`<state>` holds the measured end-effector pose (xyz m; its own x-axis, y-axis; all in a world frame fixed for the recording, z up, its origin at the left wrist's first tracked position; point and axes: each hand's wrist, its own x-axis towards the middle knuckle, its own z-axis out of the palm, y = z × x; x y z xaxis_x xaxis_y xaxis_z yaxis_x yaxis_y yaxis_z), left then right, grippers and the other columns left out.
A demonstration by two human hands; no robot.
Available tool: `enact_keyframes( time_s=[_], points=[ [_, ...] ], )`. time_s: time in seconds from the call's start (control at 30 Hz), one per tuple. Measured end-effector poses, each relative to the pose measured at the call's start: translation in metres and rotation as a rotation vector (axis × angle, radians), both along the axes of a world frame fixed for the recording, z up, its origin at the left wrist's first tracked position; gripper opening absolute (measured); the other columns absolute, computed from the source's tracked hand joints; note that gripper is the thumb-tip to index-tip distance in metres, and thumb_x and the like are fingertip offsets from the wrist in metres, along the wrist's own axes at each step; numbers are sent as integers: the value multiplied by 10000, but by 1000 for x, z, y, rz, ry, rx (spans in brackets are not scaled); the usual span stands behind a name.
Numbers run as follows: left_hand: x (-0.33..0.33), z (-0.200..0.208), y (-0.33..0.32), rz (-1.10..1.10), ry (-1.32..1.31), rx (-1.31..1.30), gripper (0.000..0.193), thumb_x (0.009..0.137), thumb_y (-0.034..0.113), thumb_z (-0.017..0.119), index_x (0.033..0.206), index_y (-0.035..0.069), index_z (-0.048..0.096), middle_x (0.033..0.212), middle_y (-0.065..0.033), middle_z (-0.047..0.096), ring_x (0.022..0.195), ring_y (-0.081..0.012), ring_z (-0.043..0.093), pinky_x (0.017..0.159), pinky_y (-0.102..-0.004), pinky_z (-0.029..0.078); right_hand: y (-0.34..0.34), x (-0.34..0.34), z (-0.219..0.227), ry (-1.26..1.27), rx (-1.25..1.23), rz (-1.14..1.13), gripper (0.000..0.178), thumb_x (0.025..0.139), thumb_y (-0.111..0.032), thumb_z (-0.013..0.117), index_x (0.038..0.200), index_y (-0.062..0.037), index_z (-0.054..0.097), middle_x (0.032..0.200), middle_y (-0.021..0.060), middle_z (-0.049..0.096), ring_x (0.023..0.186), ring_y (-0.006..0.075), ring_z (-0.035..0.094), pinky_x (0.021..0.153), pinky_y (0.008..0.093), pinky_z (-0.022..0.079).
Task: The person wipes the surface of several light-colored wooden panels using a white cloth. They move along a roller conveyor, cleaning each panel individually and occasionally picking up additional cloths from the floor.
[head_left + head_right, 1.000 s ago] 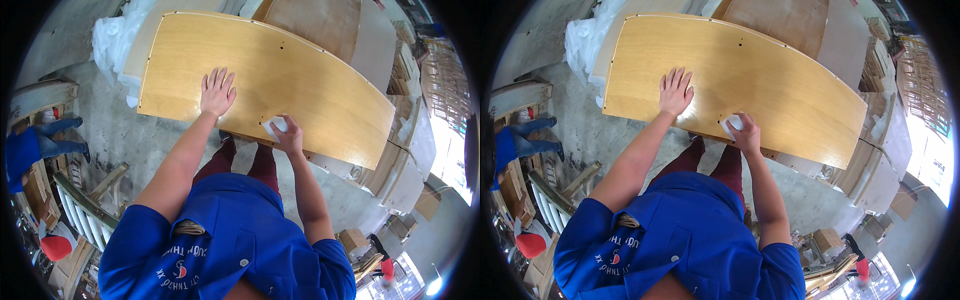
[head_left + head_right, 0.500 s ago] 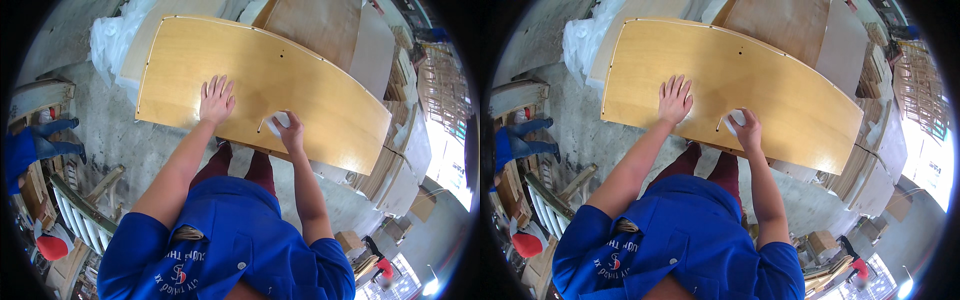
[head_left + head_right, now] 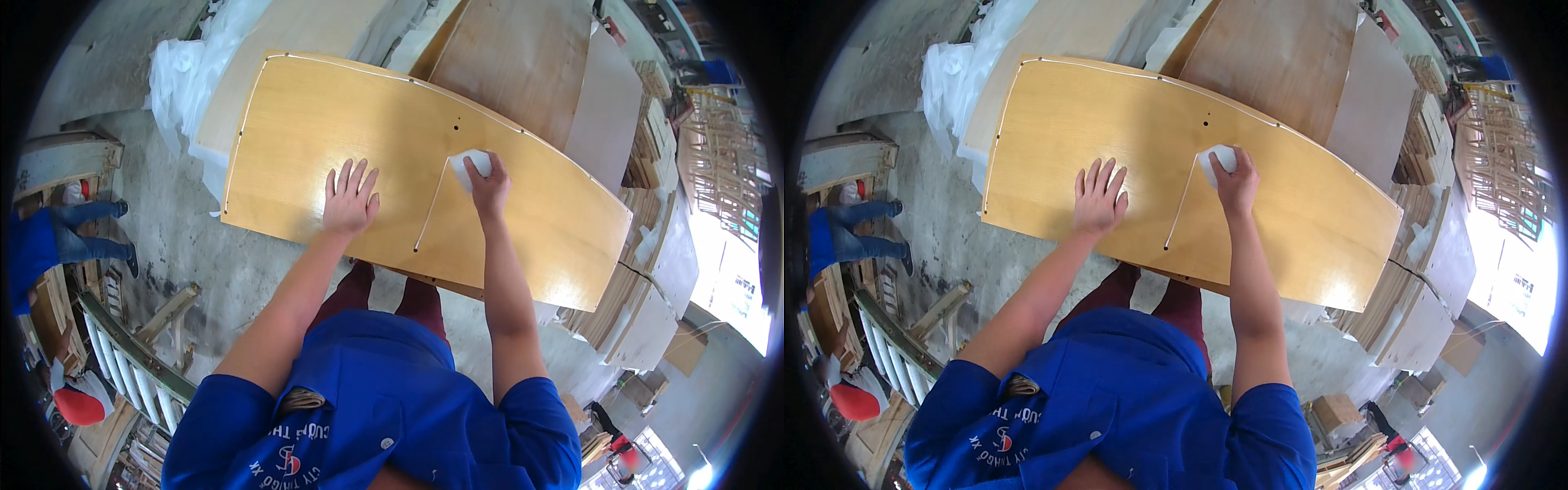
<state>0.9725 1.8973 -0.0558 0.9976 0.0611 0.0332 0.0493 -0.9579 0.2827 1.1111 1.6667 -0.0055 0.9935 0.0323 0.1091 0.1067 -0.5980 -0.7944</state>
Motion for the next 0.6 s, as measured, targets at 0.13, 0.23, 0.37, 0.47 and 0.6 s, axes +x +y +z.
enact_keyframes(
  time_s=[0.13,0.23,0.37,0.47,0.6],
  points=[
    [1,2,0,-1,-10,3,478,871,334,474,1325,188,443,1413,-54,360,1335,-275,280,1096,-511,174,8,30,0,-66,-6,-32,240,749,-182,731,913,-33,637,853,128,640,753,268,628,680,349,494],
    [2,4,0,-1,-29,-1,471,865,325,484,1314,184,454,1404,-56,371,1325,-279,294,1090,-513,186,11,46,2,-93,-11,-39,238,751,-193,730,902,-35,635,852,125,640,754,272,631,676,351,495],
    [3,5,-1,-1,-64,-12,468,855,317,497,1302,181,465,1393,-58,385,1313,-286,310,1083,-514,200,11,58,-2,-119,-56,-22,252,748,-216,731,897,-38,633,853,132,639,763,290,632,669,358,496],
    [5,6,-2,0,-63,-14,467,852,315,501,1298,180,469,1388,-60,391,1311,-290,314,1081,-515,203,7,61,-6,-105,-89,15,266,748,-233,731,901,-40,632,856,136,638,774,302,629,680,364,496],
    [4,7,-1,-5,-66,-30,460,855,304,495,1293,167,466,1378,-78,399,1306,-310,313,1074,-521,201,7,66,-5,-82,-109,21,278,750,-239,729,915,-40,628,859,138,637,794,308,627,700,365,493]
  ],
)
